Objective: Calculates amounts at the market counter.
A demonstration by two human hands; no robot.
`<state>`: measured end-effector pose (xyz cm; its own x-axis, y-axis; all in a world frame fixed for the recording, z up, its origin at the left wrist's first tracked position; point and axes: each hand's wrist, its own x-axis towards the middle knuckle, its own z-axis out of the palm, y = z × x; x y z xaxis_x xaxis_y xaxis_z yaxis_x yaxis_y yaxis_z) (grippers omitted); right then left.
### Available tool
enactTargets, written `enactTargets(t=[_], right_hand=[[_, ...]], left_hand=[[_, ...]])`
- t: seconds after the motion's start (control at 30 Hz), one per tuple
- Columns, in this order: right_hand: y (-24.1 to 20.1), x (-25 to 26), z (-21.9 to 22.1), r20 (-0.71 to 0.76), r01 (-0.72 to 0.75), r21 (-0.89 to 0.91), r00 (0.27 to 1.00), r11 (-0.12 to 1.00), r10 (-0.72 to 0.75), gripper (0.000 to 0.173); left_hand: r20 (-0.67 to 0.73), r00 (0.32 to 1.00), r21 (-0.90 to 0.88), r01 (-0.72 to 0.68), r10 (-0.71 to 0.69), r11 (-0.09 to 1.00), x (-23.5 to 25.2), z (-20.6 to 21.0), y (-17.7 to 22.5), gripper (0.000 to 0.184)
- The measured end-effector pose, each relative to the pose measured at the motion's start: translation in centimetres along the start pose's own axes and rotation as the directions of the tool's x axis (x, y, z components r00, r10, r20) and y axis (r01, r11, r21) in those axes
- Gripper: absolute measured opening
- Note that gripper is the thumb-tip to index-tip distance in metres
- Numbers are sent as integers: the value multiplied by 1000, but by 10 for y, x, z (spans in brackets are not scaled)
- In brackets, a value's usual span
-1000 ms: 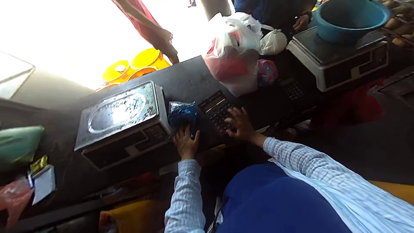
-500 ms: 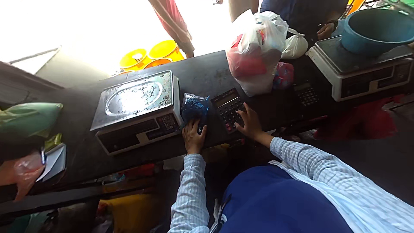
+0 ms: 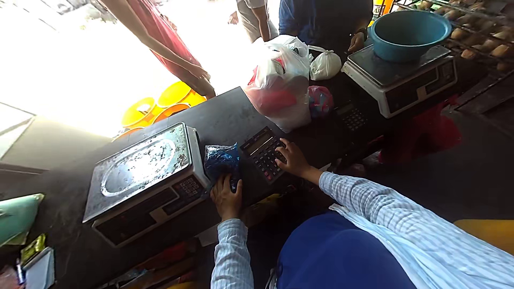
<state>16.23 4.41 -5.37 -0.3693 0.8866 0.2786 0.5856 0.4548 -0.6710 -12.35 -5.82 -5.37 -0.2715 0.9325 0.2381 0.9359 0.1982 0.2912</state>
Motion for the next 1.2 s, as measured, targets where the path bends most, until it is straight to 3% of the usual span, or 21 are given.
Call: enactTargets(t=[1.2], right_hand=[[-1, -4, -3, -28, -7, 17, 1000, 1000, 7, 32]], left_hand=[[-48, 999, -26, -26, 24, 999, -3, 2, -2, 56]])
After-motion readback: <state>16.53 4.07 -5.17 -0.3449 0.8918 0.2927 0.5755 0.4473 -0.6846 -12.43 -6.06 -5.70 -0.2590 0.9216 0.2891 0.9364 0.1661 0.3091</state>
